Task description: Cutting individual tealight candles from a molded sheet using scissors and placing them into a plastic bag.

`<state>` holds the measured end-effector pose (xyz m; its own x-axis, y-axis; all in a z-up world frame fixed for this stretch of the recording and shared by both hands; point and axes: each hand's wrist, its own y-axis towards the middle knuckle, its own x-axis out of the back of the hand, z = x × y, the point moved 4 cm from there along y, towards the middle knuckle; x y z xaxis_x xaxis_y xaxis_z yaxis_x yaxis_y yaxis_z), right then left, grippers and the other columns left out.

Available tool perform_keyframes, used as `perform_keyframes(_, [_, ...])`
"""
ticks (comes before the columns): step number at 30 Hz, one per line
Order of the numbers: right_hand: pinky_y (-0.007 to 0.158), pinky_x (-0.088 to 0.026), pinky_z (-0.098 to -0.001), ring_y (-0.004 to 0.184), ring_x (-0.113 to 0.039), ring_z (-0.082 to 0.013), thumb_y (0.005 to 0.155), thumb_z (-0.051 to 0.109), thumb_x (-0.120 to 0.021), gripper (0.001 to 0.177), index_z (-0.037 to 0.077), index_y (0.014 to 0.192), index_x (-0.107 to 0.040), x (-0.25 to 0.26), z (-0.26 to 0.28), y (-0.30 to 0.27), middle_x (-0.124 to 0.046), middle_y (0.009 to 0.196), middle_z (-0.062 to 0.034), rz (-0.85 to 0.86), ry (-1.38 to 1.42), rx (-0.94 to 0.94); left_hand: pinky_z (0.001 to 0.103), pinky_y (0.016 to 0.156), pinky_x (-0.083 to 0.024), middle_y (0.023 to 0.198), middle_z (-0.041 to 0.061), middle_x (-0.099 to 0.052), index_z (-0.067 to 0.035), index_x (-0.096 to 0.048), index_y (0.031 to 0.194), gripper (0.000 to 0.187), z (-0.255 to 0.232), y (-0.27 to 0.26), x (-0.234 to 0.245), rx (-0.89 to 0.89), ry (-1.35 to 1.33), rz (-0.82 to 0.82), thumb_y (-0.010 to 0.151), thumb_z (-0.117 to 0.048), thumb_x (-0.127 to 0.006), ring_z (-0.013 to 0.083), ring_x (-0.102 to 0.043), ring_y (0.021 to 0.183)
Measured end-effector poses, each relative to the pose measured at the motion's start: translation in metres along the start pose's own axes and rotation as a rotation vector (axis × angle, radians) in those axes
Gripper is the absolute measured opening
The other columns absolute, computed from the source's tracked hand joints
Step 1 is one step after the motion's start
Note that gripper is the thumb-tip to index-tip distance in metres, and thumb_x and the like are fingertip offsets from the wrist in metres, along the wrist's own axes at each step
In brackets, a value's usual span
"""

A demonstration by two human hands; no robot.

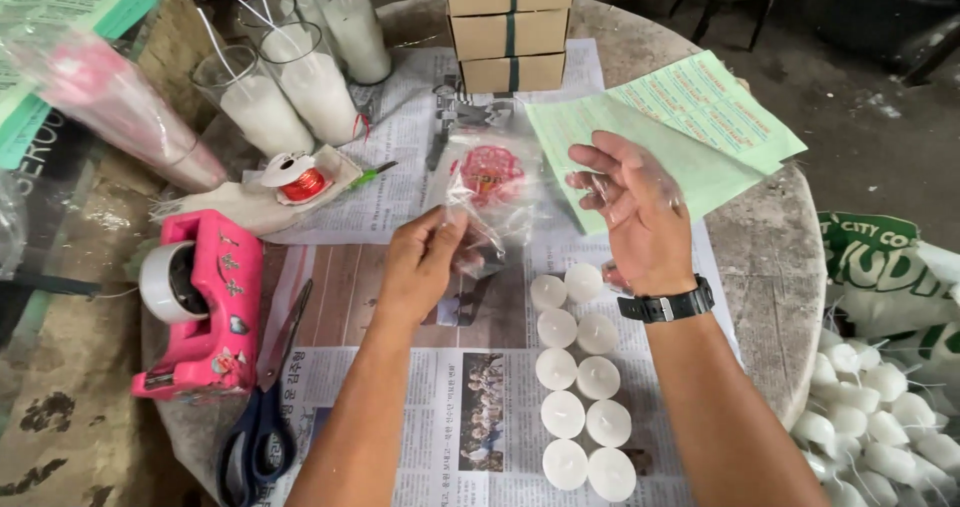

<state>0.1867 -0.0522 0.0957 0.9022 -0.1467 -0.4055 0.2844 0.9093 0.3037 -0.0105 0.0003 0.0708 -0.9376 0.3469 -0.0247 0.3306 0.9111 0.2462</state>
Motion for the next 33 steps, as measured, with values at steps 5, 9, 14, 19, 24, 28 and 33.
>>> perform_keyframes(5, [0.060,-0.046,-0.0206,0.077,-0.062,-0.0170,0.088,0.032,-0.043,0.035,0.006,0.109,-0.055,0.026,-0.014,0.009,-0.064,0.094,-0.0105,-0.126,0.066,0.013,0.024,0.040,-0.050,0.058,0.011,-0.059,-0.005,-0.063,0.083,0.019,0.002,0.002,0.011,-0.004,0.034,-0.069,0.086,-0.019,-0.051,0.0160,-0.058,0.047])
perform_keyframes(9, [0.059,-0.046,-0.0201,0.070,-0.060,-0.0148,0.085,0.033,-0.048,0.032,0.009,0.104,-0.058,0.042,-0.011,0.009,-0.064,0.090,-0.0084,-0.324,0.069,-0.008,0.022,0.042,-0.049,0.060,0.009,-0.057,-0.005,-0.061,0.089,0.012,0.003,0.004,0.019,-0.010,-0.016,-0.107,0.082,-0.012,-0.054,0.0153,-0.059,0.050])
perform_keyframes(14, [0.056,-0.044,-0.0192,0.064,-0.059,-0.0121,0.085,0.027,-0.051,0.026,0.012,0.105,-0.057,0.053,-0.004,0.011,-0.064,0.084,-0.0065,-0.399,0.049,0.019,0.022,0.040,-0.047,0.055,0.009,-0.055,-0.005,-0.058,0.083,0.011,0.021,0.010,0.031,0.008,-0.033,-0.138,0.085,-0.014,-0.052,0.0149,-0.056,0.045])
perform_keyframes(19, [0.049,-0.041,-0.0171,0.049,-0.052,-0.0084,0.084,0.034,-0.055,0.025,0.011,0.085,-0.061,0.064,-0.008,0.013,-0.060,0.066,-0.0042,-0.506,-0.036,0.018,0.022,0.040,-0.043,0.055,0.008,-0.053,-0.004,-0.059,0.081,0.011,0.023,0.011,0.037,-0.026,-0.058,-0.194,0.085,-0.014,-0.055,0.0143,-0.054,0.047])
perform_keyframes(24, [0.053,-0.041,-0.0203,0.062,-0.053,-0.0127,0.087,0.033,-0.056,0.025,0.010,0.097,-0.053,0.068,-0.012,0.013,-0.053,0.076,-0.0041,-0.615,-0.304,0.126,0.022,0.036,-0.040,0.052,0.007,-0.050,-0.007,-0.055,0.074,0.007,0.023,0.011,0.038,0.035,-0.103,-0.290,0.080,-0.010,-0.057,0.0150,-0.051,0.042])
perform_keyframes(28, [0.063,-0.035,-0.0240,0.082,-0.050,-0.0162,0.091,0.018,-0.054,0.020,0.012,0.108,-0.044,0.061,0.016,0.004,-0.042,0.098,-0.0043,-0.616,-0.854,0.568,0.022,0.032,-0.037,0.055,0.007,-0.050,-0.013,-0.047,0.071,0.015,0.019,0.007,0.038,0.147,-0.265,-0.458,0.077,-0.012,-0.060,0.0187,-0.055,0.041])
perform_keyframes(33, [0.049,-0.038,-0.0238,0.049,-0.044,-0.0115,0.082,0.008,-0.058,0.007,0.003,0.081,-0.061,0.002,0.006,-0.001,-0.051,0.057,-0.0052,0.096,-0.748,0.440,0.021,0.030,-0.038,0.058,0.007,-0.051,-0.012,-0.046,0.069,0.015,0.008,-0.002,-0.002,0.245,-0.226,-0.384,0.079,-0.012,-0.056,0.0203,-0.056,0.041])
